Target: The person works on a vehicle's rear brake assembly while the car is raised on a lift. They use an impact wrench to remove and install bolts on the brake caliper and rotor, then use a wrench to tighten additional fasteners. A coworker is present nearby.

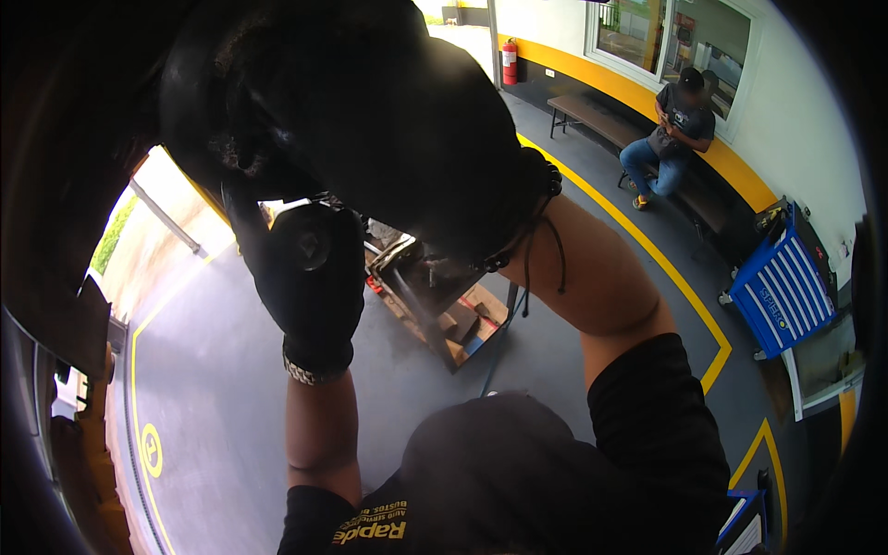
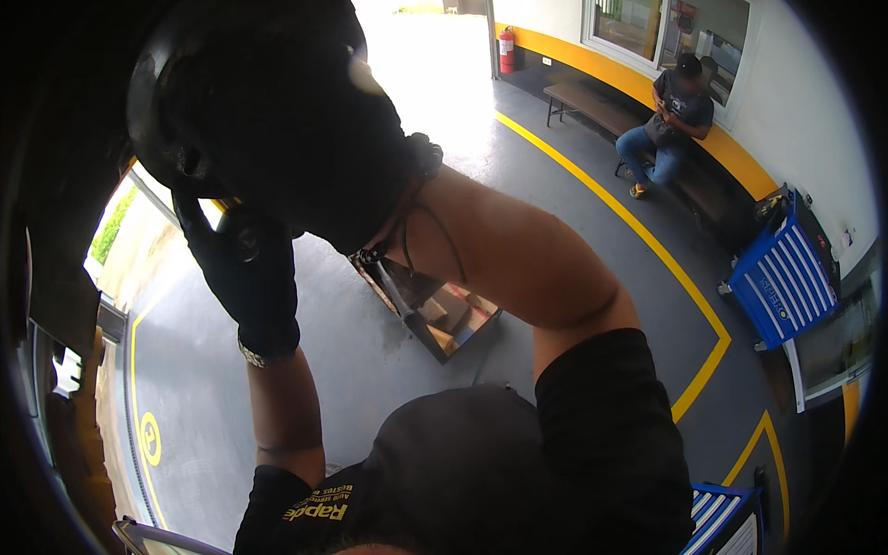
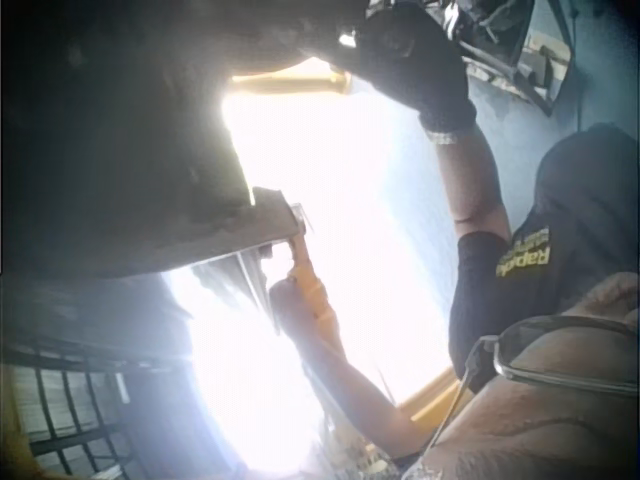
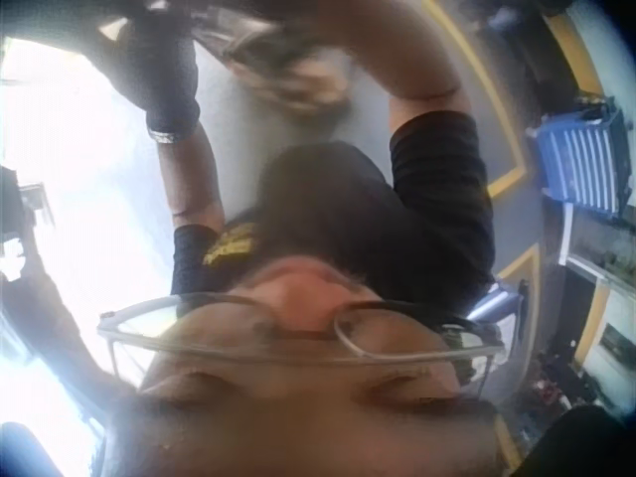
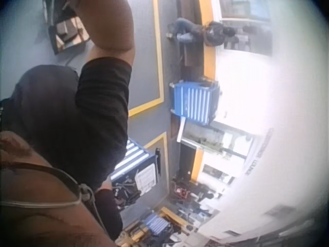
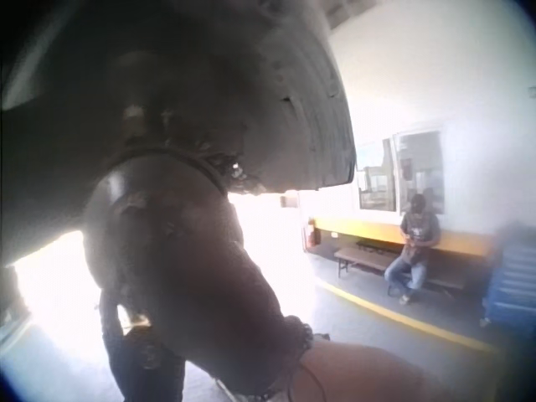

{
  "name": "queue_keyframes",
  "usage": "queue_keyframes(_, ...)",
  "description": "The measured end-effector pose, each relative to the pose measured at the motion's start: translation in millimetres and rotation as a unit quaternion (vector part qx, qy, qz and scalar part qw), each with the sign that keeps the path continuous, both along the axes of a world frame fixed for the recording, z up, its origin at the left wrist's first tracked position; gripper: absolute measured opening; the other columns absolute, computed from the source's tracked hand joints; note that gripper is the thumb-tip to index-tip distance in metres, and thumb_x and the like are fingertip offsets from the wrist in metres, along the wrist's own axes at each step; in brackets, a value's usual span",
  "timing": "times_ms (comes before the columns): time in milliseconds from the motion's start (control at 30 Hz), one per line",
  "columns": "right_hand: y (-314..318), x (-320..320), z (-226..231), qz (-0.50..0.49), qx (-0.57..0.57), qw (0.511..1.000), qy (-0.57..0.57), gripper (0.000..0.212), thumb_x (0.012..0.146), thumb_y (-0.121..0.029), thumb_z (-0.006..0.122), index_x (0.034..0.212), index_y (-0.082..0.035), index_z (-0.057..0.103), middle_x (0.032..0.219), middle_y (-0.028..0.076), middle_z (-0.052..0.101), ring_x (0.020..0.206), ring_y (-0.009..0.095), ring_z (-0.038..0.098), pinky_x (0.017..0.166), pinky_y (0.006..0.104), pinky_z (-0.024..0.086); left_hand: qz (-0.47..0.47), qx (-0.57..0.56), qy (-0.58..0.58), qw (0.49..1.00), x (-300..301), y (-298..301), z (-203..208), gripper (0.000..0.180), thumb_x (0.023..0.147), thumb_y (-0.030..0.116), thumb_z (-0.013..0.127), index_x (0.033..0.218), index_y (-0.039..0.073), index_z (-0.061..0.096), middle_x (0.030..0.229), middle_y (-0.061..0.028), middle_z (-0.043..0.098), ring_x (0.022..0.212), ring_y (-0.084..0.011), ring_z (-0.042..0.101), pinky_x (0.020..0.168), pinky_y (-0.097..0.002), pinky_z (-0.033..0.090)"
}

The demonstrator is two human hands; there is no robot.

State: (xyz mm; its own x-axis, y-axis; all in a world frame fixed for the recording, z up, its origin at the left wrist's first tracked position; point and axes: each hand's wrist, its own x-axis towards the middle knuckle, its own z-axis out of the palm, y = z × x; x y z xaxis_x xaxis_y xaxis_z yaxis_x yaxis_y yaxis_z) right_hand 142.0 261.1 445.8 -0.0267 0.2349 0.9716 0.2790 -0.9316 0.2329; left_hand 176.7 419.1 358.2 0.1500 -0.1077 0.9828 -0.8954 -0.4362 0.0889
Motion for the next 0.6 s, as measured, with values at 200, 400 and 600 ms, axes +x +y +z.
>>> queue_keyframes(200, 12.0, -10.9, -3.9, 0.034, 0.012, 0.999, -0.02, 0.035, 0.08, -0.025, 0.069, 0.109, -0.007, 0.074, 0.116, 0.014, 0.071, 0.106, 0.03, 0.07, 0.087, 0.0472, 0.057, -0.333, -0.103, 0.306, 0.886, -9.0, 0.5, -60.9, 0.086, 0.087, 0.005, 0.072, 0.159, 0.003, 0.026, 0.09, -0.0075, 0.069, 0.076, -0.0147, 0.066, 0.078, -0.0282, 0.053)
queue_keyframes(400, 3.1, -14.1, -10.2, -0.048, -0.015, 0.992, -0.116, 0.027, 0.084, -0.025, 0.068, 0.103, -0.006, 0.073, 0.104, 0.014, 0.071, 0.094, 0.03, 0.069, 0.083, 0.0441, 0.056, -0.311, -0.073, 0.482, 0.816, -12.0, 7.8, -130.3, 0.085, 0.092, 0.0, 0.069, 0.16, 0.003, 0.019, 0.089, -0.006, 0.066, 0.072, -0.0116, 0.066, 0.067, -0.0235, 0.054)
queue_keyframes(600, 28.2, 3.5, 11.8, 0.003, -0.016, 0.999, -0.031, 0.022, 0.088, -0.027, 0.069, 0.093, -0.007, 0.076, 0.09, 0.011, 0.074, 0.081, 0.026, 0.071, 0.072, 0.0383, 0.058, -0.257, -0.026, 0.529, 0.809, -23.1, 31.4, -183.6, 0.082, 0.087, 0.004, 0.072, 0.158, 0.005, 0.031, 0.081, -0.0013, 0.064, 0.067, -0.0077, 0.06, 0.062, -0.025, 0.052)
